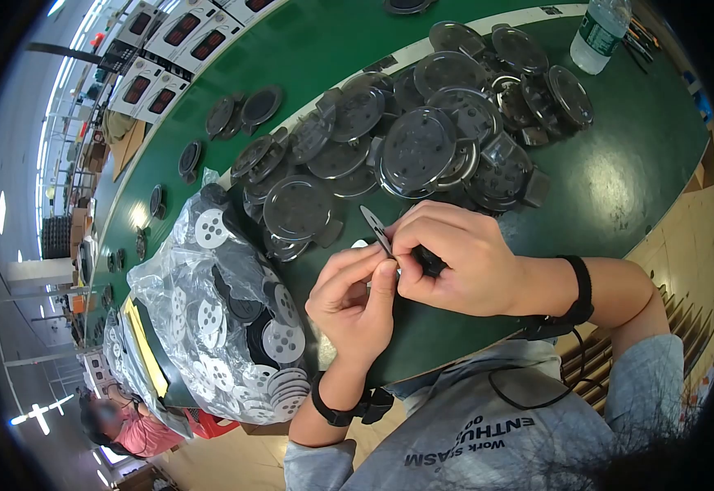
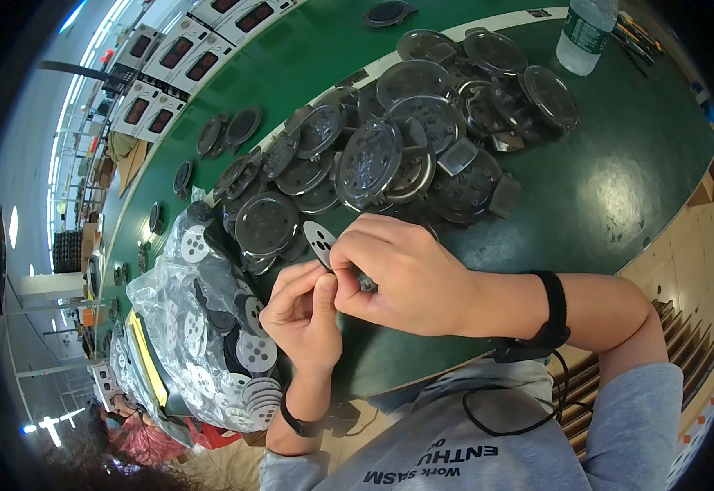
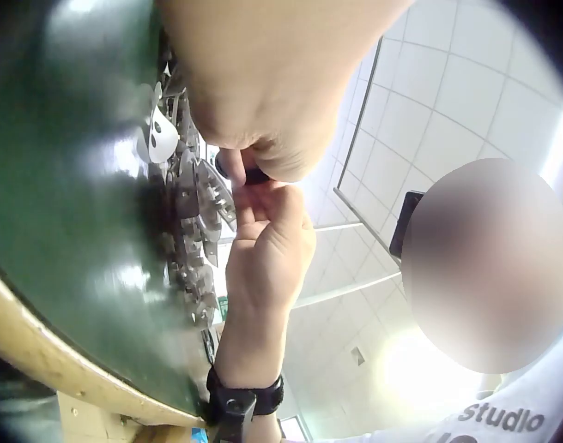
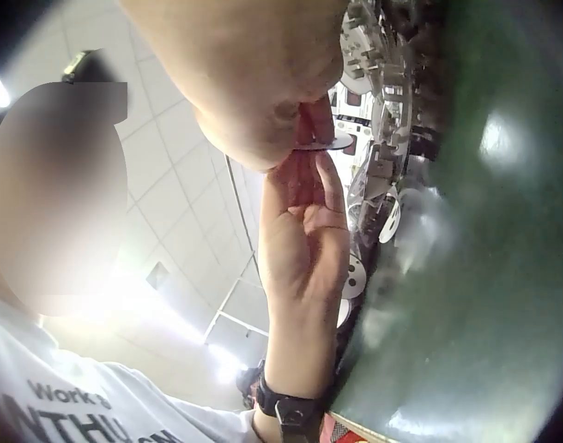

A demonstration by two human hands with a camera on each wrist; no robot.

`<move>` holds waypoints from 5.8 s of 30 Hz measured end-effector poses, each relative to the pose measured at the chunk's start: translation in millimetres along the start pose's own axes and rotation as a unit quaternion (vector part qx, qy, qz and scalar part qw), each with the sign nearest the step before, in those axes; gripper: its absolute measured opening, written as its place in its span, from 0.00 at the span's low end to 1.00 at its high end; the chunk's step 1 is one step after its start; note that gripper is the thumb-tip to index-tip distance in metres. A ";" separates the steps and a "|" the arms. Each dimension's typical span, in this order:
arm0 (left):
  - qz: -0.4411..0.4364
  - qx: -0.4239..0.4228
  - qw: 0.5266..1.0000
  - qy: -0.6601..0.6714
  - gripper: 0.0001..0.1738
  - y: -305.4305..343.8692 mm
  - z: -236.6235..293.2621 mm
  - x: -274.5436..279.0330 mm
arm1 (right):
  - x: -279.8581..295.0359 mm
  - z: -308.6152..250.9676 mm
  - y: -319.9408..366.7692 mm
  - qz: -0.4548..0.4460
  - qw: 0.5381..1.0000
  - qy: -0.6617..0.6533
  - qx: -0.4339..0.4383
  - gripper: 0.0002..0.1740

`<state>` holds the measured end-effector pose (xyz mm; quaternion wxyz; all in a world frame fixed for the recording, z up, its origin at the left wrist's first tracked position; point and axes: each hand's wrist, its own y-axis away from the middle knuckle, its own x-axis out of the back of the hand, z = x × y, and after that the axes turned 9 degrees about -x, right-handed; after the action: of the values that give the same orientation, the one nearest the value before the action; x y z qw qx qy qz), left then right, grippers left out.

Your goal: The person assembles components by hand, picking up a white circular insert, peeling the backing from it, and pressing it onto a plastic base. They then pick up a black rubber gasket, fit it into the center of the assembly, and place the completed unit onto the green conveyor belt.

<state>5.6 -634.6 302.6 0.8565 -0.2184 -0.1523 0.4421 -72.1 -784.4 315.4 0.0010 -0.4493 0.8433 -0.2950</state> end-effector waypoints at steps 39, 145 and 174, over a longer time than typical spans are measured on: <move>-0.020 -0.053 0.995 -0.086 0.03 -0.3 7.6 -1.2 | 4.6 -4.0 -2.9 -0.035 0.996 -0.040 -0.078 0.07; -0.145 0.198 0.754 -0.610 0.43 -248.5 -157.4 328.2 | 33.2 6.0 -19.7 -0.409 0.728 -0.485 -0.261 0.18; -0.108 0.113 0.986 0.051 0.21 -51.1 115.0 56.7 | 49.7 -44.4 -17.7 -0.083 0.975 -0.190 0.080 0.27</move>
<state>20.6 -586.6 431.2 0.9250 -0.1250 -0.0807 0.3496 -100.2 -807.4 374.0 0.1723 -0.5636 0.7615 -0.2698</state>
